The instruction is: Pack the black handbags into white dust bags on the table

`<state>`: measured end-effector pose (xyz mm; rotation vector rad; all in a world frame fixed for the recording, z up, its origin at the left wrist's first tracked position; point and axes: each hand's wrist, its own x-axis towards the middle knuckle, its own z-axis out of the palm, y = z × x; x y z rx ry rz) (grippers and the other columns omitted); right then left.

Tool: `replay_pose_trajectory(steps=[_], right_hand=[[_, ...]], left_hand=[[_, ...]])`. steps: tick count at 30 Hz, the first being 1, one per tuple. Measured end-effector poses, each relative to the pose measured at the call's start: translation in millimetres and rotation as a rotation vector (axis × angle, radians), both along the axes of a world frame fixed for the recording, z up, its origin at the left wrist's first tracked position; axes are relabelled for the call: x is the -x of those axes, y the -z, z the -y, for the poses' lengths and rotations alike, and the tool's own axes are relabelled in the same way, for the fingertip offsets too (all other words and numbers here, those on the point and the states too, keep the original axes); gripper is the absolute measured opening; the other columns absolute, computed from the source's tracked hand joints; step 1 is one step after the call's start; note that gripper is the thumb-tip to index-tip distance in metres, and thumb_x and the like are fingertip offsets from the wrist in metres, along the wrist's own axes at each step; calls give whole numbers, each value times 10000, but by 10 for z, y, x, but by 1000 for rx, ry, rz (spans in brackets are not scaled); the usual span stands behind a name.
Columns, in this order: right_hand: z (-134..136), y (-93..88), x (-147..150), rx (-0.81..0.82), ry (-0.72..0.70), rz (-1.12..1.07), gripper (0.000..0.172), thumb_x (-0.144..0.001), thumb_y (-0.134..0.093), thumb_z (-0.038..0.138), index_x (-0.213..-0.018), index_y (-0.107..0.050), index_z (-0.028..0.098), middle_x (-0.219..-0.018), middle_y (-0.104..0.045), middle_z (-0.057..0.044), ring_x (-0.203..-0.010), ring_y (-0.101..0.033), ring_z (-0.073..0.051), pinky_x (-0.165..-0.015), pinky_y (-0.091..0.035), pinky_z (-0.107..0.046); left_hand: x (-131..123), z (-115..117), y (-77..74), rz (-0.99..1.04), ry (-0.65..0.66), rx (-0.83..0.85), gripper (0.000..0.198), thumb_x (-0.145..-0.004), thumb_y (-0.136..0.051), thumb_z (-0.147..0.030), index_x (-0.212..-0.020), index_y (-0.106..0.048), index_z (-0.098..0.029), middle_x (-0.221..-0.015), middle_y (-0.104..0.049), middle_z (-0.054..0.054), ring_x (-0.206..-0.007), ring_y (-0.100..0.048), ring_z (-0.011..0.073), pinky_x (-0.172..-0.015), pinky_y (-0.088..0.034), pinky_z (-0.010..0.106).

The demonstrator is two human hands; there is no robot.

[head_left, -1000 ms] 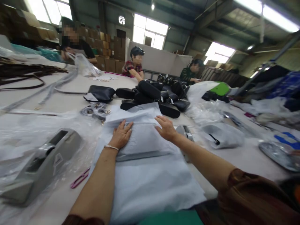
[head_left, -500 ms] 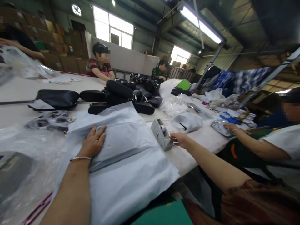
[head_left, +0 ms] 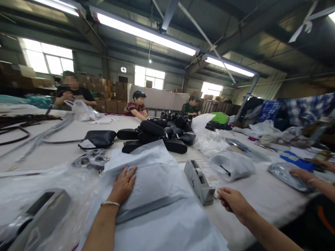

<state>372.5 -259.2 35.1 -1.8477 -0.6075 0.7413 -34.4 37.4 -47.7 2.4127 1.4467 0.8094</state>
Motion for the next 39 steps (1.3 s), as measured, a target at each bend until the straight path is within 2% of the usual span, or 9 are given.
replay_pose_trajectory(steps=[9,12,15,17,19,23,28,33,39], right_hand=[[-62,523,-63,97,48,150,240,-583,-623,414,-495,-521,216,-457,-512,-12,-386,-418,-107,-390,-246,-213],[23,483,34,146,-53,139,243,-588,-656,400,-503,-523,215,-489,-561,-29,-381,-443,-110,-385,-234,-207],[0,192,349,82,-248,-50,257,-623,-732,437,-750,-677,220,-731,-703,-70,-442,-526,-119,-393,-287,-212],[-205,-67,651,56,-425,-198,464,-650,-769,432,-1071,-714,245,-1102,-741,-137,-506,-596,-131,-395,-319,-224],[-557,-274,980,65,-613,-340,630,-680,-775,385,-1285,-632,286,-1235,-711,-155,-494,-602,-122,-384,-315,-225],[-1394,-395,1565,53,-828,-536,852,-726,-716,232,-1511,-396,321,-944,-776,-58,-392,-489,-78,-379,-297,-201],[-2121,-249,1972,109,-954,-674,825,-740,-603,160,-1511,-347,310,-713,-667,62,-347,-335,-42,-378,-231,-161],[-2416,-159,2027,224,-1027,-668,784,-731,-571,168,-1460,-340,338,-696,-602,89,-351,-290,-34,-390,-184,-132],[-2487,-190,1996,248,-974,-575,716,-723,-561,162,-1393,-368,322,-661,-571,99,-359,-284,-33,-401,-174,-120]], left_hand=[[-4,-24,48,22,-3,-17,516,-1018,-372,-392,-1514,-490,-310,-1599,-413,109,-1472,-396,296,-1173,-376,524],[-18,41,20,34,-3,6,510,-1021,-377,-390,-1509,-496,-306,-1601,-397,125,-1475,-384,306,-1174,-356,545],[-33,125,-46,44,22,37,509,-1021,-396,-389,-1511,-494,-288,-1608,-370,152,-1472,-376,326,-1171,-334,583],[-42,149,-76,66,30,42,516,-1015,-429,-391,-1516,-485,-281,-1601,-376,153,-1479,-357,331,-1173,-327,587],[-51,154,-82,81,32,48,516,-1011,-451,-388,-1512,-491,-275,-1602,-368,158,-1482,-346,337,-1177,-319,593],[-58,165,-68,92,36,40,515,-1007,-472,-381,-1509,-493,-270,-1598,-371,154,-1475,-348,342,-1176,-318,600],[-55,184,-71,91,39,45,521,-1008,-472,-393,-1519,-475,-289,-1598,-356,152,-1481,-333,352,-1170,-316,613],[-65,179,-61,125,45,39,525,-993,-512,-371,-1511,-483,-283,-1589,-358,157,-1475,-348,341,-1183,-315,578],[-51,173,-55,193,65,16,550,-966,-557,-351,-1499,-478,-240,-1611,-329,163,-1492,-320,362,-1195,-313,593]])
